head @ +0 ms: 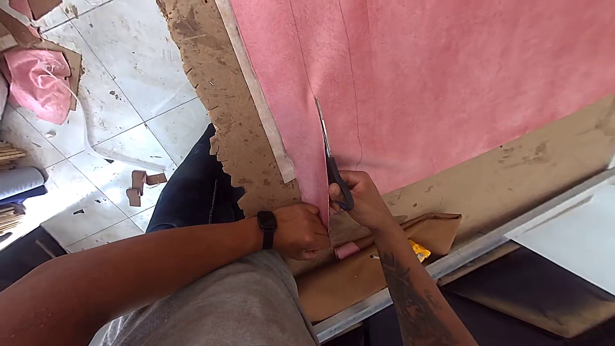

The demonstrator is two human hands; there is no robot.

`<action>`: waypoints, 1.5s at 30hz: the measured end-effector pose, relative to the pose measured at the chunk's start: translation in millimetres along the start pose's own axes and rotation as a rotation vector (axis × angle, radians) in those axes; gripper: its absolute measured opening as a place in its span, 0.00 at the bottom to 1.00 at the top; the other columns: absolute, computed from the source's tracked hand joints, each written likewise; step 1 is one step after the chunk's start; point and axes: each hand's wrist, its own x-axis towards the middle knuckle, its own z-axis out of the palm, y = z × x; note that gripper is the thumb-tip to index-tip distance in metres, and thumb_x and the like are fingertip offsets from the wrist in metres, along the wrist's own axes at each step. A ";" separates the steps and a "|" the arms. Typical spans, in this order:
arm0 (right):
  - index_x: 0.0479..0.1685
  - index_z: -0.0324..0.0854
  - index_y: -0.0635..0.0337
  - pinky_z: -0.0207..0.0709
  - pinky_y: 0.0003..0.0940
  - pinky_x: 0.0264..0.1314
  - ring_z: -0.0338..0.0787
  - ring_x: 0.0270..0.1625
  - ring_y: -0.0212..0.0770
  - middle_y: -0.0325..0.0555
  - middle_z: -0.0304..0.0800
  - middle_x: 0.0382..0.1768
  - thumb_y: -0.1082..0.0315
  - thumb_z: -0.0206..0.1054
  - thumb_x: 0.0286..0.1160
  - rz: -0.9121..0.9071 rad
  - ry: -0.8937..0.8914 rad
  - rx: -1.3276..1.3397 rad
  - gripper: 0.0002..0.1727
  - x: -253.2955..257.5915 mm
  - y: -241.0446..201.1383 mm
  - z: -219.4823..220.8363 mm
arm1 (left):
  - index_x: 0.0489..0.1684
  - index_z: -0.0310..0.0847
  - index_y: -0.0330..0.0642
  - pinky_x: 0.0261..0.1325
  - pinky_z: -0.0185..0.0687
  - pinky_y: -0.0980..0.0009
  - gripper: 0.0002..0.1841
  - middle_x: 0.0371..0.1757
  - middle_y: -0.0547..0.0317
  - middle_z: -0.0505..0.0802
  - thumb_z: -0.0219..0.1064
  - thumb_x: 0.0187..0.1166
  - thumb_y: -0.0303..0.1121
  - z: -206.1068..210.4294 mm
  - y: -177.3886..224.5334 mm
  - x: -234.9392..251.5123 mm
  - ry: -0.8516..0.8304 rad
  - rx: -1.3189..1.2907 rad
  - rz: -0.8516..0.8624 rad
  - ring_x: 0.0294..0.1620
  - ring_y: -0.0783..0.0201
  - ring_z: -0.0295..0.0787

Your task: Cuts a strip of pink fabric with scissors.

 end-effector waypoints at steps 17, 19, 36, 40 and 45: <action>0.27 0.83 0.57 0.80 0.29 0.26 0.82 0.21 0.35 0.42 0.81 0.19 0.40 0.73 0.74 -0.074 -0.176 0.217 0.26 -2.7 7.7 -14.0 | 0.82 0.69 0.42 0.38 0.82 0.69 0.30 0.49 0.50 0.93 0.71 0.82 0.41 -178.0 -25.6 47.0 1.073 -0.975 -1.009 0.37 0.62 0.87; 0.26 0.83 0.56 0.80 0.30 0.27 0.82 0.22 0.35 0.42 0.81 0.19 0.40 0.72 0.75 -0.078 -0.203 0.220 0.27 -2.0 6.3 -16.0 | 0.61 0.81 0.37 0.40 0.82 0.70 0.19 0.40 0.52 0.92 0.74 0.80 0.40 -182.5 -30.0 48.5 0.987 -0.996 -1.032 0.35 0.64 0.86; 0.29 0.83 0.56 0.83 0.31 0.32 0.85 0.26 0.36 0.41 0.83 0.21 0.34 0.70 0.73 -0.047 -0.232 0.238 0.30 14.7 -2.9 -9.1 | 0.54 0.89 0.39 0.47 0.96 0.55 0.14 0.45 0.47 0.97 0.78 0.75 0.35 -179.6 -22.0 34.3 0.907 -1.001 -1.087 0.41 0.53 0.97; 0.35 0.84 0.55 0.85 0.30 0.30 0.86 0.25 0.35 0.40 0.84 0.22 0.34 0.68 0.75 -0.071 -0.199 0.220 0.29 29.5 -14.5 -9.3 | 0.53 0.88 0.34 0.50 0.96 0.54 0.14 0.45 0.44 0.96 0.77 0.75 0.31 -176.8 -23.1 34.0 0.932 -1.055 -1.052 0.43 0.51 0.97; 0.38 0.82 0.54 0.74 0.22 0.22 0.79 0.21 0.29 0.37 0.79 0.20 0.31 0.66 0.75 -0.076 -0.199 0.136 0.31 35.9 -29.9 -7.9 | 0.53 0.87 0.32 0.50 0.96 0.54 0.14 0.44 0.42 0.96 0.77 0.76 0.30 -175.8 -22.6 33.9 0.939 -1.085 -1.029 0.43 0.51 0.97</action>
